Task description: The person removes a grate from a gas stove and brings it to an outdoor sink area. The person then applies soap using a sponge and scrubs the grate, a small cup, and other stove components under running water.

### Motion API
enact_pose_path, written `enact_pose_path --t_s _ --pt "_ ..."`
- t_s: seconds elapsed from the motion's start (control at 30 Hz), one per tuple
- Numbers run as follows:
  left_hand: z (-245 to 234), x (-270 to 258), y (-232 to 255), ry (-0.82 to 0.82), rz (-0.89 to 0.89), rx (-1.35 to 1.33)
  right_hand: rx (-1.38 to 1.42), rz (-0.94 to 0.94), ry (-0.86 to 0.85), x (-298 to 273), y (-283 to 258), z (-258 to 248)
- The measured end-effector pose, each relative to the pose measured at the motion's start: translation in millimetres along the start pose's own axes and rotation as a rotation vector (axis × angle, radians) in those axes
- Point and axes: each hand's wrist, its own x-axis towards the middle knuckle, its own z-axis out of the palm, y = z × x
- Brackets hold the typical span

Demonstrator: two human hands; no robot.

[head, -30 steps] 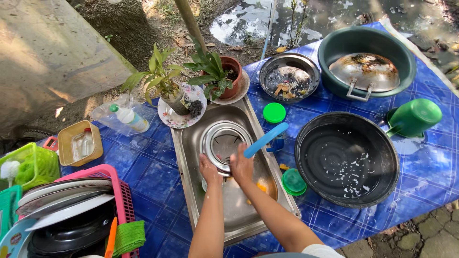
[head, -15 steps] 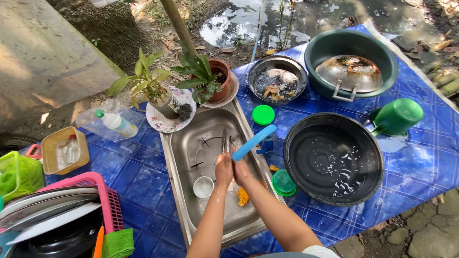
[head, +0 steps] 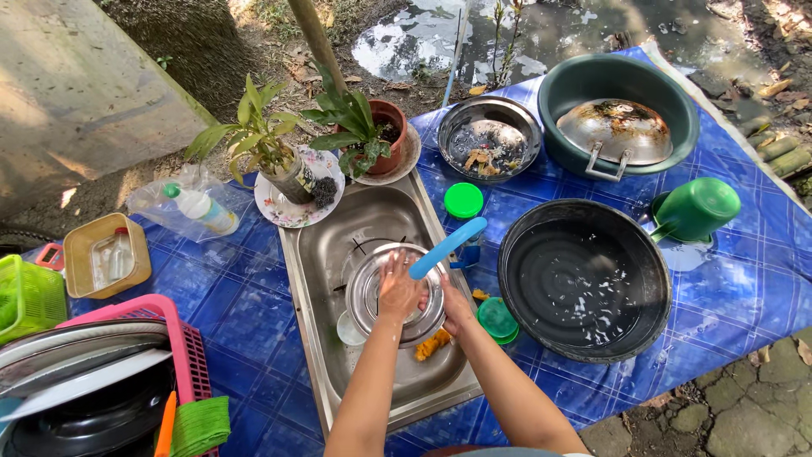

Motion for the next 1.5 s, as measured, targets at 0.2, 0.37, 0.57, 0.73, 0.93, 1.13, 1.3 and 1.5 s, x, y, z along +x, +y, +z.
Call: enact_pose_path --t_s 0.2,0.37,0.57,0.73,0.93,1.13,1.3,1.5 --pt "34 -10 -8 -0.449 -0.092 -0.072 -0.156 0.011 0.18 -10 -6 -22" --pt "66 -28 -27 -0.019 0.151 0.074 -0.386 0.025 0.307 -23 -26 -14" --pt "64 -28 -53 0.093 0.199 0.159 -0.346 -0.252 0.257 -26 -30 -3" --pt "43 -57 -29 0.032 -0.225 0.066 -0.207 -0.423 0.212 -5 -23 5" --pt "14 -102 -12 -0.014 -0.127 0.182 0.083 -0.385 0.158 26 -10 13" --pt "-45 -94 -20 0.382 -0.262 0.109 0.283 -0.217 0.152 39 26 35" --pt "-100 -77 -24 0.492 -0.689 -0.587 0.115 0.029 0.132 37 62 49" --pt "-73 -99 -71 0.431 -0.819 -0.449 -0.077 0.015 0.046 45 47 40"
